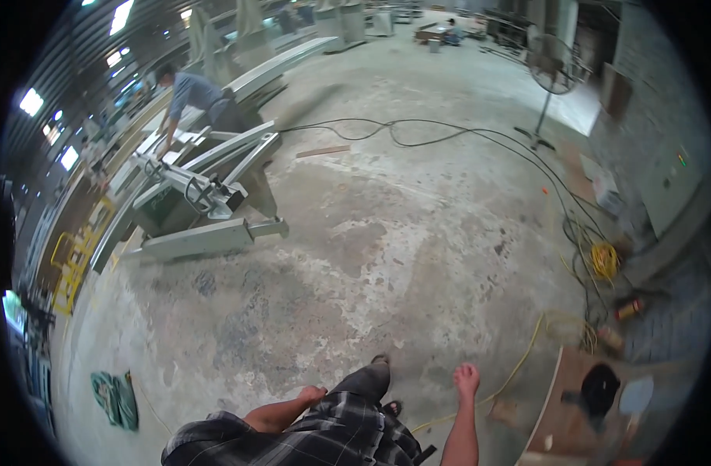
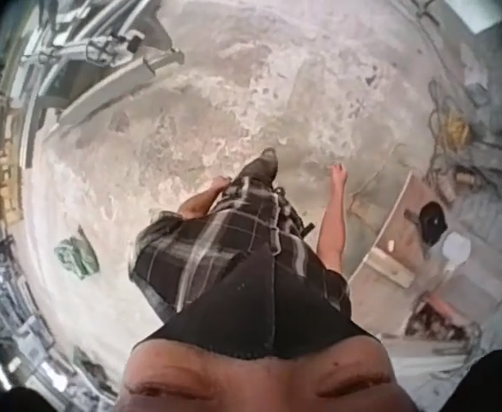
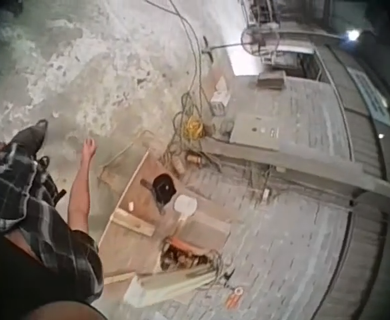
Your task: Assisting a coworker in lifting, carrying, and stacking large wooden panels in a manufacturing facility.
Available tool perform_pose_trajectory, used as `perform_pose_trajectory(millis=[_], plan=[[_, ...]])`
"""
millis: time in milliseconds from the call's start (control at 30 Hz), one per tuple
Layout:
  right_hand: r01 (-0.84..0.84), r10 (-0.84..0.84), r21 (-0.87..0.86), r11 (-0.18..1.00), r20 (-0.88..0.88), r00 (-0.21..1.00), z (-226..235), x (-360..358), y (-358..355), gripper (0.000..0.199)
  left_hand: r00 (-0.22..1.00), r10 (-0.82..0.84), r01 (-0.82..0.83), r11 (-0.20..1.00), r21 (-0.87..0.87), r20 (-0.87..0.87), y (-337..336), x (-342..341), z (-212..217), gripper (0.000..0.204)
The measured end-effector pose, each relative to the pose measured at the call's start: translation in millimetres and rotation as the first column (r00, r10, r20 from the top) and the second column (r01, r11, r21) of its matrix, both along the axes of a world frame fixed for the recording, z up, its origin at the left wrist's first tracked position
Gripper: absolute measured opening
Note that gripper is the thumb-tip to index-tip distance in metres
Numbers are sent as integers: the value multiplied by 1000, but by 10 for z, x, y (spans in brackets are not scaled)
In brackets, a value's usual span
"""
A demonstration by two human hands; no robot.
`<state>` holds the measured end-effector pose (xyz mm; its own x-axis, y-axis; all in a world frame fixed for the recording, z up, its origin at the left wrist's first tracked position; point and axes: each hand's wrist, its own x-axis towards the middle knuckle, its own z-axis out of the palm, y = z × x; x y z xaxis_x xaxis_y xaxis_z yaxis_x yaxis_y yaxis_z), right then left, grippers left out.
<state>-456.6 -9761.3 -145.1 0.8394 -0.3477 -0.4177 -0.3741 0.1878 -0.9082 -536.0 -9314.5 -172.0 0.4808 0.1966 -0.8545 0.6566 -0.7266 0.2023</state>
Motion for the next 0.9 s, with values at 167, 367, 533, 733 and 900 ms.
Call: perform_pose_trajectory(millis=[167,367,533,733,900], plan=[[2,-2,-50,999,7,1000,-142,1558,-437,3,985,160,-156,985,73,-58,-535,964,-646,54],[-199,147,-44,979,-525,838,-697,1728,-1023,6,983,81,-62,991,-120,165,-1282,3169,-680,39],[-448,308,-225,865,-465,830,-1244,1836,-1721,16,850,130,-52,985,-165,510,-1898,5397,-16,43],[-445,290,-268,854,-464,837,-1403,3360,-2043,17,817,190,-94,975,-199,545,-2516,7240,-50,37],[-449,355,-312,837,-314,880,-1307,5259,-2676,19,912,101,-104,994,-13,397,-2927,7773,-203,34]])
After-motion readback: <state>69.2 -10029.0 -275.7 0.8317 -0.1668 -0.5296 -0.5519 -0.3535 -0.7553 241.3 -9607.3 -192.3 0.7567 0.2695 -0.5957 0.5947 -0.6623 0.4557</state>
